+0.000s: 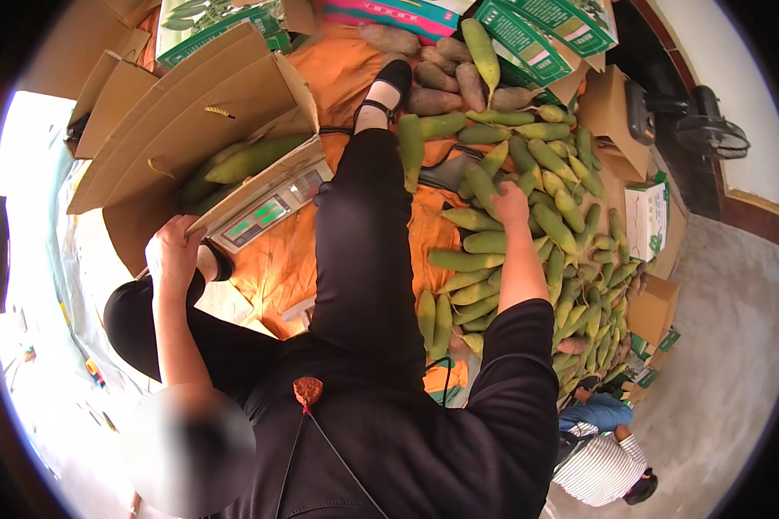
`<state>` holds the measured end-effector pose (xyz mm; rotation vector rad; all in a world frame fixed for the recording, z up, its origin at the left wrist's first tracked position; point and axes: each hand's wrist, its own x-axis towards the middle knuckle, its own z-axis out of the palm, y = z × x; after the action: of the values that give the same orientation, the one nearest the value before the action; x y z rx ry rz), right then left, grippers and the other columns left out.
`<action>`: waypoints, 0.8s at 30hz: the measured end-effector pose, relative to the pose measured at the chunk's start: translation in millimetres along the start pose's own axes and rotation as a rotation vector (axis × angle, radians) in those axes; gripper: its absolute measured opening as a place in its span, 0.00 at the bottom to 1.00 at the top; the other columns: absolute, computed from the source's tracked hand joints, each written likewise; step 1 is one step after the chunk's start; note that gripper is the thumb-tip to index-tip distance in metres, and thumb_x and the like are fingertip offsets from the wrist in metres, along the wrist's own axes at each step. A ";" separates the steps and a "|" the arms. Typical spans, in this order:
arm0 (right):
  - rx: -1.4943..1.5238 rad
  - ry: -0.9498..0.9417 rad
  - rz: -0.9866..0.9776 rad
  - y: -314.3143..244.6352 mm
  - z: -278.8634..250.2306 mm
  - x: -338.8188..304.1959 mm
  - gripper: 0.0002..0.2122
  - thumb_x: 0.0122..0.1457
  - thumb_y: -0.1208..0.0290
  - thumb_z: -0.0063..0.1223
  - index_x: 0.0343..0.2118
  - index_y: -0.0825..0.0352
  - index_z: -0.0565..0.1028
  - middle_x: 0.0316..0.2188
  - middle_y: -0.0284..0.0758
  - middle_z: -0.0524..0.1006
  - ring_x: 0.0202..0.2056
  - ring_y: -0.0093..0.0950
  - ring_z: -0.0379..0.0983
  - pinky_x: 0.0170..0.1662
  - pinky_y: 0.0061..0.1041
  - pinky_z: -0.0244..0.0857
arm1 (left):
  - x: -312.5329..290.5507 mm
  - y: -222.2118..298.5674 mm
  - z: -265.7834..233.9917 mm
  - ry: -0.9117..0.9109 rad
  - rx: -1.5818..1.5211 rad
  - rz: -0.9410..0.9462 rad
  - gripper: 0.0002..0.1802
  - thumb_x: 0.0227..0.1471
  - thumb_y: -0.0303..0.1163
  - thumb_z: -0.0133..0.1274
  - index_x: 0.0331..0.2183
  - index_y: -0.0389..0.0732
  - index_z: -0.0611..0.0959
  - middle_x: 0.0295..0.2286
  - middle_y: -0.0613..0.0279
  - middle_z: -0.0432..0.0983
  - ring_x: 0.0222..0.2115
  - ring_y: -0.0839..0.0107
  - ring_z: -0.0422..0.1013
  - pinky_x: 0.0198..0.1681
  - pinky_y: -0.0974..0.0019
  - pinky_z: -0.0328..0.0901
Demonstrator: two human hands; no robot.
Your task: Picking up ears of corn from the floor, placing them into a box on a digital scale to reach a target weight, and then setting the box aside.
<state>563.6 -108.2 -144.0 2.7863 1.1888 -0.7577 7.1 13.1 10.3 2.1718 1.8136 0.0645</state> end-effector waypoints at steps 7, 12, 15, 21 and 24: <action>-0.273 -0.016 -0.089 -42.3 16.3 36.4 0.23 0.51 0.62 0.57 0.49 0.63 0.69 0.47 0.40 0.71 0.50 0.37 0.65 0.50 0.36 0.63 | 3.6 7.8 -3.0 0.007 -0.033 -0.028 0.06 0.44 0.31 0.53 0.28 0.42 0.82 0.25 0.59 0.73 0.28 0.58 0.72 0.33 0.62 0.66; -0.544 -0.184 -0.111 -81.6 24.8 59.4 0.22 0.52 0.59 0.55 0.50 0.61 0.69 0.50 0.38 0.68 0.53 0.36 0.61 0.51 0.39 0.63 | 4.2 7.9 -3.4 0.000 -0.051 -0.057 0.06 0.43 0.28 0.53 0.28 0.40 0.81 0.24 0.58 0.74 0.27 0.59 0.72 0.32 0.65 0.66; -0.712 -0.172 -0.142 -86.6 43.0 66.7 0.19 0.55 0.61 0.51 0.49 0.61 0.69 0.49 0.38 0.68 0.52 0.36 0.62 0.50 0.39 0.64 | 5.5 11.0 -4.7 -0.012 -0.065 -0.086 0.07 0.42 0.27 0.53 0.29 0.39 0.82 0.24 0.58 0.74 0.27 0.60 0.72 0.32 0.65 0.66; -0.819 -0.398 -0.028 -104.2 65.1 75.9 0.10 0.59 0.65 0.47 0.36 0.65 0.75 0.39 0.35 0.74 0.47 0.34 0.67 0.47 0.39 0.64 | 7.6 10.9 -5.3 -0.016 -0.036 -0.060 0.08 0.42 0.26 0.53 0.29 0.39 0.82 0.25 0.58 0.75 0.28 0.60 0.72 0.32 0.65 0.66; -0.809 -0.215 -0.234 -79.9 81.9 75.0 0.08 0.57 0.66 0.49 0.31 0.65 0.76 0.36 0.36 0.75 0.45 0.33 0.68 0.45 0.38 0.64 | 9.9 12.8 -4.3 -0.010 -0.076 -0.069 0.07 0.41 0.26 0.53 0.29 0.38 0.82 0.25 0.58 0.75 0.27 0.59 0.72 0.32 0.65 0.66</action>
<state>518.5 -17.4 -235.9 1.8904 1.3870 -0.4228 20.3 21.6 16.1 2.0530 1.8479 0.1053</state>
